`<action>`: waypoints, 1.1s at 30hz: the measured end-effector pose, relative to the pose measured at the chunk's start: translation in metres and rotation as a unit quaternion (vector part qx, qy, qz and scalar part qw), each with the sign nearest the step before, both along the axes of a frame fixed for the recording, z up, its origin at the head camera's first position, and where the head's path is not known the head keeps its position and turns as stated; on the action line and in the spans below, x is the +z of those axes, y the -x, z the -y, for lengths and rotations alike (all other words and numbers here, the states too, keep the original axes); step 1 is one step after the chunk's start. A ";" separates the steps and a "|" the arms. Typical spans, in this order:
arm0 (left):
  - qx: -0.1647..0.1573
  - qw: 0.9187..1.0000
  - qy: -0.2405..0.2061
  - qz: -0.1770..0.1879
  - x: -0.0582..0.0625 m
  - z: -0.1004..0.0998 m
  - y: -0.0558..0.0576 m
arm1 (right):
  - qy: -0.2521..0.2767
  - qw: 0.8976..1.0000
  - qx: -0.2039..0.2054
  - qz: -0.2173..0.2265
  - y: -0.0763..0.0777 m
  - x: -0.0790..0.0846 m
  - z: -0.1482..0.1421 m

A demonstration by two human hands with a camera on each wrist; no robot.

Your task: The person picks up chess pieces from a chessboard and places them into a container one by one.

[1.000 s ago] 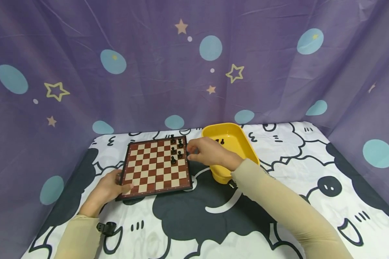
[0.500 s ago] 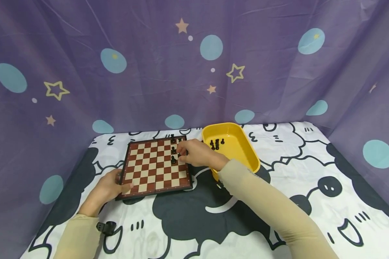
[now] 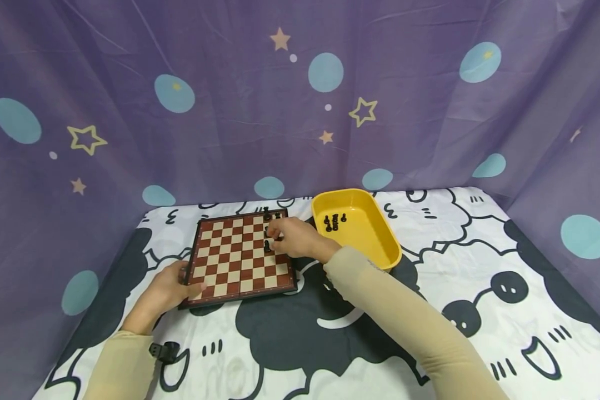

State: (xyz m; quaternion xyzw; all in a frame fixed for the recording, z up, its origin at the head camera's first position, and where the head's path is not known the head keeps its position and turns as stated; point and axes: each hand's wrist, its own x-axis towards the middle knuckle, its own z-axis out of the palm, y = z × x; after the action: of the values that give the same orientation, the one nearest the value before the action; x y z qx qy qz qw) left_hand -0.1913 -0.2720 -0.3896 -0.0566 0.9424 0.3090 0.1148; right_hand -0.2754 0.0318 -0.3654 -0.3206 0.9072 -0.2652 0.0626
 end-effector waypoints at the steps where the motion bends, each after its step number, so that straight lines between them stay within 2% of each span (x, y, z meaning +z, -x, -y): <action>1: 0.000 1.000 0.000 0.000 0.000 0.000 0.000 | -0.002 1.000 -0.001 -0.002 0.001 -0.001 0.001; 17: -0.003 1.000 0.008 -0.001 0.002 -0.001 0.001 | -0.079 0.996 0.005 -0.028 0.006 -0.011 0.015; 33: 0.000 1.000 0.014 0.008 0.001 0.001 0.001 | -0.077 0.996 0.011 -0.043 0.007 -0.013 0.019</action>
State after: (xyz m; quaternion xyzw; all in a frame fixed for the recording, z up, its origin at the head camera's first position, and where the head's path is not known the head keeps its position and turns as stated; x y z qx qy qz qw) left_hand -0.1918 -0.2727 -0.3887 -0.0609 0.9457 0.2950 0.1219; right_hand -0.2824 0.0125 -0.3780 -0.3359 0.9232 -0.1794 0.0510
